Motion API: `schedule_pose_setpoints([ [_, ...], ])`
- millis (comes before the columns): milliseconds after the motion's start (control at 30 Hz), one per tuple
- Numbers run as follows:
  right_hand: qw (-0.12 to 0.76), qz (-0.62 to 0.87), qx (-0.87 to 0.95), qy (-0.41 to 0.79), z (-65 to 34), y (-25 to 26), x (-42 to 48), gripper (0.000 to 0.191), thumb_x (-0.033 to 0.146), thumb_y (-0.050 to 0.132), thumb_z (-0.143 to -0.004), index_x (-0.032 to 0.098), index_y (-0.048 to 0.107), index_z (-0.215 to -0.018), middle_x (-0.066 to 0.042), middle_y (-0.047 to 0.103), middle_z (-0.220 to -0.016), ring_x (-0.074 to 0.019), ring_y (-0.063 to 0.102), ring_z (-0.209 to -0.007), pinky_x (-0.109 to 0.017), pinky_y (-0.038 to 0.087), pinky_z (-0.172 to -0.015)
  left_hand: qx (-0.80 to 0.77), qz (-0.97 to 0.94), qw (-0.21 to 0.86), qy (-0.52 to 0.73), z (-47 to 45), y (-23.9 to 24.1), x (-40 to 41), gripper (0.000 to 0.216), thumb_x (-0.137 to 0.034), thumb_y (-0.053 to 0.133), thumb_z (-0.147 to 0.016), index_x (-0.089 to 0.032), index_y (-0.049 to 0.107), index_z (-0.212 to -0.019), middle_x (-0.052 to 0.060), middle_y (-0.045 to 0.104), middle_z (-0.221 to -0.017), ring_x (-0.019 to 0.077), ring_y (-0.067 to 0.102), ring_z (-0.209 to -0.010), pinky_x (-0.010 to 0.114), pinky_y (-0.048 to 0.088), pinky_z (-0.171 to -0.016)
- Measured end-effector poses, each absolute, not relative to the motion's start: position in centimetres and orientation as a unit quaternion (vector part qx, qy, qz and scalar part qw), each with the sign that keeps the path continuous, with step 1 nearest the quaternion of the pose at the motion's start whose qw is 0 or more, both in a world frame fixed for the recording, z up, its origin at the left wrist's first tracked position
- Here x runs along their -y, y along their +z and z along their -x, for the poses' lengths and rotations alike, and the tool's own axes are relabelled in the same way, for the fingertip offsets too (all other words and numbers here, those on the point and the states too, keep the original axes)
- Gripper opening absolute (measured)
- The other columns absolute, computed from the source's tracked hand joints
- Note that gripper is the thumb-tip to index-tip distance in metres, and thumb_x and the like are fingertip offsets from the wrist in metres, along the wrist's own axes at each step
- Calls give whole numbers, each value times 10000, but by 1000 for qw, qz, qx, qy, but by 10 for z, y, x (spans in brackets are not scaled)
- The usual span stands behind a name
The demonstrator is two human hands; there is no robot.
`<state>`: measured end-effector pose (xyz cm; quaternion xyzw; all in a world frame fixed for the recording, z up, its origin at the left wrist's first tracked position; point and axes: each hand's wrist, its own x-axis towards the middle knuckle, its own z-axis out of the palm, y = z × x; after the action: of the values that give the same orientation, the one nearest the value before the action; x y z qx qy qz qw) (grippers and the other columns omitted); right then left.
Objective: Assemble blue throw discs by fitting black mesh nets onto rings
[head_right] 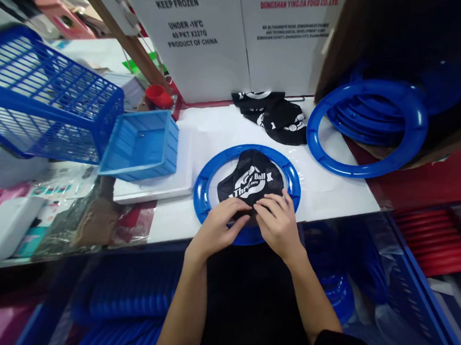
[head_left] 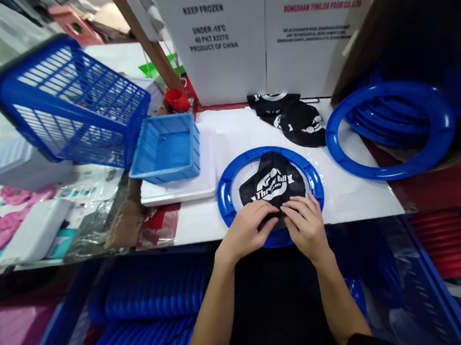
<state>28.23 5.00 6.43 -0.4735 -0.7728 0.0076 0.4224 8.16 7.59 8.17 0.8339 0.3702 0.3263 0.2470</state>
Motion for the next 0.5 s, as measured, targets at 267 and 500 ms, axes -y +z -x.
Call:
schedule_pose_setpoints([
  [267,432,479,762,58,-283,63,-52,279,152,608,-1044,323,822,-1097,-8,812,-860,-216,787,-891,-555,545,-1143,-338,-858,117,369,-82,71,-74,152,-159,588,-1052,-193,726,-1107,108,780,-1021,230,732,-965,415,606,-870],
  [500,393,377,833,97,-303,76,-53,211,136,685,-998,309,800,-1029,-32,807,-1010,-239,752,-1061,-625,524,-1161,-277,-836,176,440,-68,67,-72,135,-120,670,-1021,-223,748,-1061,54,790,-953,195,743,-927,370,605,-821],
])
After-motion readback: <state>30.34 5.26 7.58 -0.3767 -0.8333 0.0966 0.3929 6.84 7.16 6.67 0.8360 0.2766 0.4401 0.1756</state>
